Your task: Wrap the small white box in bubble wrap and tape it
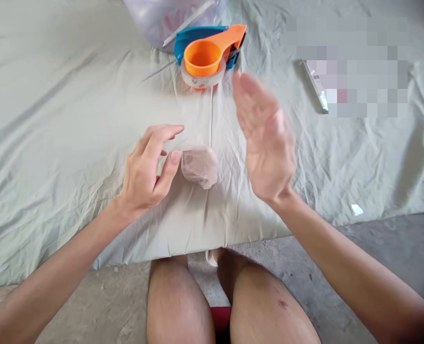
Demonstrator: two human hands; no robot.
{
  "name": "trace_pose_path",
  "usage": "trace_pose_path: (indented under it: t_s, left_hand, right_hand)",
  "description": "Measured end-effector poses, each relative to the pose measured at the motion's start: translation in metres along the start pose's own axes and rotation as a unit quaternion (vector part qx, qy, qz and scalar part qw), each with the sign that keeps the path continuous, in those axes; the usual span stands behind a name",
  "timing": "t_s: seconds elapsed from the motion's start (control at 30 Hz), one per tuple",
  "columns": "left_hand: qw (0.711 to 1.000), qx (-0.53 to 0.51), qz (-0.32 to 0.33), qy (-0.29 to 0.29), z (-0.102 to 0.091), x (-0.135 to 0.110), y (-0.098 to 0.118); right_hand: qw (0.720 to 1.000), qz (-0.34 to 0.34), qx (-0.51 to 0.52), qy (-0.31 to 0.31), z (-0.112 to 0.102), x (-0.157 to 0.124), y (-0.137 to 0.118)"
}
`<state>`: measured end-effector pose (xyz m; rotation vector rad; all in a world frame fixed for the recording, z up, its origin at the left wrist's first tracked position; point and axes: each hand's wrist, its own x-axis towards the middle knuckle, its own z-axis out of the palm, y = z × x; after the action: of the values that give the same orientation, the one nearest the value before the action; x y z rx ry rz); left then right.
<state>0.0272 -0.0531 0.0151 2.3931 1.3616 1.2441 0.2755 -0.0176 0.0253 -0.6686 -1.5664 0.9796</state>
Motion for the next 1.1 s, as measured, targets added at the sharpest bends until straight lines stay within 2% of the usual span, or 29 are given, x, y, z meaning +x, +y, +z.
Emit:
trace_pose_path:
  t_s: [0.1,0.17,0.3,0.5,0.63,0.73,0.87,1.0,1.1]
  left_hand:
    - [0.997,-0.033,0.065,-0.029,0.001,-0.002,-0.009]
    - [0.994,-0.046,0.085,-0.046,0.003,-0.003,-0.011]
    - [0.99,-0.07,0.098,-0.068,0.009,-0.006,-0.012]
    - [0.989,-0.08,0.084,-0.092,0.013,-0.008,-0.011]
    - [0.99,-0.069,0.115,-0.041,0.011,-0.007,-0.012]
    - [0.991,-0.028,0.128,-0.029,0.011,-0.008,-0.011]
    - [0.989,-0.006,0.113,-0.099,0.013,-0.009,-0.011]
    - [0.983,0.002,0.112,-0.144,0.015,-0.011,-0.01]
    - [0.982,0.02,0.122,-0.145,0.019,-0.012,-0.003]
  right_hand:
    - [0.995,0.029,0.079,0.047,0.009,0.034,0.007]
    - [0.994,0.001,0.082,0.074,0.016,0.048,0.016]
    - [0.991,-0.062,0.013,0.115,0.022,0.046,0.04]
    - [0.995,-0.008,-0.081,0.055,0.017,0.032,0.061]
    - [0.988,0.011,-0.14,0.058,0.014,0.033,0.06]
    - [0.984,-0.011,-0.168,0.067,0.012,0.033,0.06]
    - [0.98,-0.094,-0.162,0.062,0.011,0.031,0.064]
    - [0.98,-0.057,-0.186,0.036,0.011,0.029,0.067]
    - [0.981,-0.092,-0.169,0.03,0.014,0.03,0.067]
